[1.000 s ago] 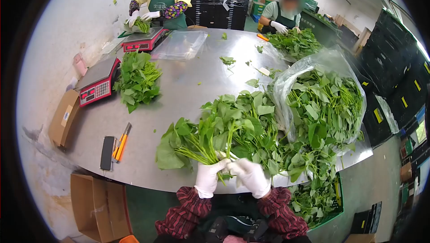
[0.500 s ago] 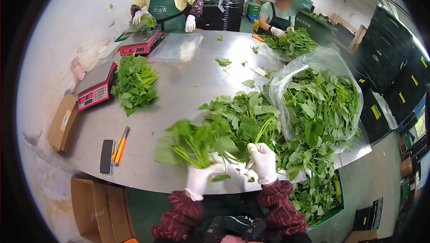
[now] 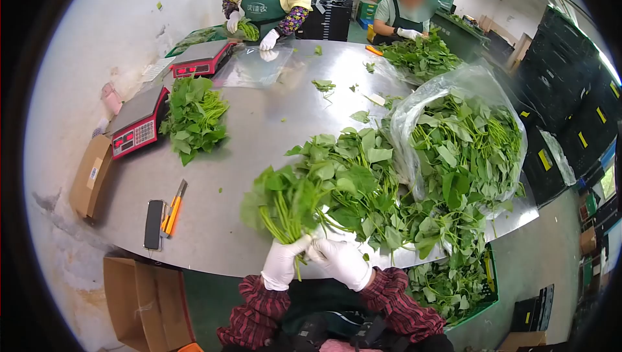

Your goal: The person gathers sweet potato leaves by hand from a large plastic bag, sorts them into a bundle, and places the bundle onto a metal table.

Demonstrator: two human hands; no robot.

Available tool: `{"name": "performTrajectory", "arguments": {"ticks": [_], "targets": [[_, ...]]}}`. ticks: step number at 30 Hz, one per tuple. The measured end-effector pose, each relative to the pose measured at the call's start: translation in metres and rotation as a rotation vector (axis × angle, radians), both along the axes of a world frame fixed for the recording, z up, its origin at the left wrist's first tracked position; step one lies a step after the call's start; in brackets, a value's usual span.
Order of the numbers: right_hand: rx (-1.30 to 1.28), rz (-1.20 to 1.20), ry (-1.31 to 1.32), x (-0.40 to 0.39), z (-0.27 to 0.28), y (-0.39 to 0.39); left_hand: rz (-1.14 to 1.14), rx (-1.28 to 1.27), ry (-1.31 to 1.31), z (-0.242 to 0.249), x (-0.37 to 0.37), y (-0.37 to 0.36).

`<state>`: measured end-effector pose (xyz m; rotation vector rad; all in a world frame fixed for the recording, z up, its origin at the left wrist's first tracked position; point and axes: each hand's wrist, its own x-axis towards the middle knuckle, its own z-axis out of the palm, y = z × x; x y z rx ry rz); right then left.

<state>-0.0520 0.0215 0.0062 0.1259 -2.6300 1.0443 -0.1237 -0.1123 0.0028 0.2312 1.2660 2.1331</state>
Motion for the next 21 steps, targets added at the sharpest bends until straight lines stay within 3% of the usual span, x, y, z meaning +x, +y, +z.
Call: {"name": "performTrajectory", "arguments": {"ticks": [7, 9, 12, 15, 16, 19, 21], "targets": [[0.008, 0.093, 0.064, 0.001, -0.02, 0.005, 0.119, 0.307, -0.076, -0.008, -0.019, -0.009], [0.068, 0.038, 0.055, 0.006, -0.016, 0.011, 0.405, 0.433, -0.271, 0.003, -0.034, -0.024], [0.332, -0.304, -0.068, -0.005, -0.025, 0.041, 0.471, 0.387, -0.081, 0.008, -0.05, -0.047], [0.529, -0.376, -0.151, -0.018, -0.074, 0.068, 0.318, 0.488, -0.003, 0.003, -0.05, -0.054], [0.529, -0.377, -0.15, -0.018, -0.088, 0.074, 0.377, 0.446, -0.039, 0.007, -0.044, -0.046], [0.61, -0.181, -0.149, -0.023, -0.087, 0.078, 0.225, 0.536, -0.043, -0.003, -0.044, -0.048], [0.035, -0.346, -0.076, -0.018, -0.055, 0.07, 0.24, 0.559, -0.045, -0.007, -0.043, -0.049]]}}
